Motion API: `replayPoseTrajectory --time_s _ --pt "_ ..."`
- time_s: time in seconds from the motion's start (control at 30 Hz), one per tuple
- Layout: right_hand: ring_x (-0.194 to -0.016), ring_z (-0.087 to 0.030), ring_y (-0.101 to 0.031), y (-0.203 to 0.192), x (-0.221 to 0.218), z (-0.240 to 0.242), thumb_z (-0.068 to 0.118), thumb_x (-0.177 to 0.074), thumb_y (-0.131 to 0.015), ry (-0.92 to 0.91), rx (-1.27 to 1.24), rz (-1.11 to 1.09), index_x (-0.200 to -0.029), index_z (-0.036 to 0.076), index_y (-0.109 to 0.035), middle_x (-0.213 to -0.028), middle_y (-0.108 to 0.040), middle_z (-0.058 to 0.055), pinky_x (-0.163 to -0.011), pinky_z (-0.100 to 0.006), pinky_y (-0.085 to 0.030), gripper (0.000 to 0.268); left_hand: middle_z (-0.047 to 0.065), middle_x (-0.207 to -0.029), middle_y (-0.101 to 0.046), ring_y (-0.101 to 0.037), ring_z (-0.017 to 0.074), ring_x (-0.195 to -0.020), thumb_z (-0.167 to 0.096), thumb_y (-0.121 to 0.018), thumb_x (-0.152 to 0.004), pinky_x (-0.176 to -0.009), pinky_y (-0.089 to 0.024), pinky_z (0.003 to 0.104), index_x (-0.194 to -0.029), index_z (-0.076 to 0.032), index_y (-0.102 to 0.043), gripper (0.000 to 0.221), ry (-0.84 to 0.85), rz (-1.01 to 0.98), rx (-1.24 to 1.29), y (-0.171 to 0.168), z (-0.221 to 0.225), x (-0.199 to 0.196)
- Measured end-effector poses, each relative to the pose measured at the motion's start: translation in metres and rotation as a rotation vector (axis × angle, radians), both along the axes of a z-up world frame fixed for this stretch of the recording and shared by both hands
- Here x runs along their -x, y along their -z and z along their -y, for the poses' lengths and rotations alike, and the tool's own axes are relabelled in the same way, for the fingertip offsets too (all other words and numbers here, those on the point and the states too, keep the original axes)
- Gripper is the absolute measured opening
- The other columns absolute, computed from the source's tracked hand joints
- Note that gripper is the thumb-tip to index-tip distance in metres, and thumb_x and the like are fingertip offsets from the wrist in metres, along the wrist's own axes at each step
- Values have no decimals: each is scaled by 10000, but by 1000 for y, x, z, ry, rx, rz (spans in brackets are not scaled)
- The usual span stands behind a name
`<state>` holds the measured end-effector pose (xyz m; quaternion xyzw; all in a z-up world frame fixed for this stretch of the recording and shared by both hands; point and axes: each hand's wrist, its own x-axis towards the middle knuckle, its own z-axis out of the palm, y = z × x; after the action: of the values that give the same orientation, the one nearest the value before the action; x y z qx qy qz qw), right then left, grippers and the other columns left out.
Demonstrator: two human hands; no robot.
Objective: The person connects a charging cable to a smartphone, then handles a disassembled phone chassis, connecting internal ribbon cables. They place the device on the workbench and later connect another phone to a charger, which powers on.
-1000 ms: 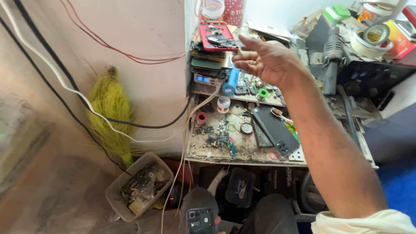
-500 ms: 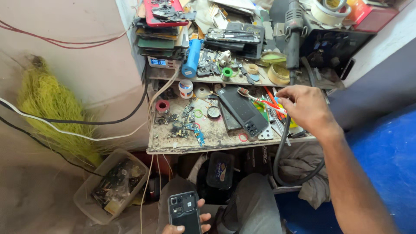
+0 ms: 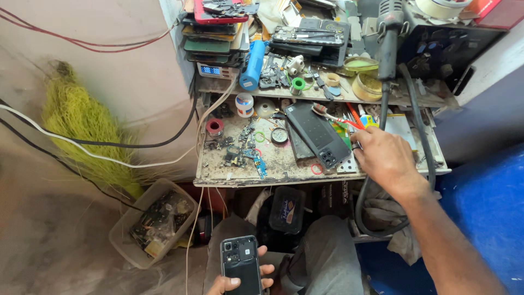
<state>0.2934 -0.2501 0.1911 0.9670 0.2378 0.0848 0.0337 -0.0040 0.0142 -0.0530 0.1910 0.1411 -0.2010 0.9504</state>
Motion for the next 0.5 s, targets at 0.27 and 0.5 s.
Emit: replayPoseTrajectory --time_s 0.27,0.5 --pt "-868 -361 -708 -10 10 -11 236 -906 -705 12 -69 32 -1085 125 -757 -1046 -712 -106 -800 -469 -570 217 187 -1518 -559 -684 398 -1148 -159 -589 -661 -974 -592 573 -1604 -192 -292 990 -28 -42 -19 -8 -2 1" --pt "-907 -356 -690 -26 27 -49 509 -703 -847 -65 -205 -89 -1183 31 -698 -1070 -698 -155 -805 -460 -548 694 193 -1485 -568 -701 390 -1125 -188 -614 -633 -956 -608 560 -1596 -197 -304 1011 -44 -61 -19 -9 1 -2"
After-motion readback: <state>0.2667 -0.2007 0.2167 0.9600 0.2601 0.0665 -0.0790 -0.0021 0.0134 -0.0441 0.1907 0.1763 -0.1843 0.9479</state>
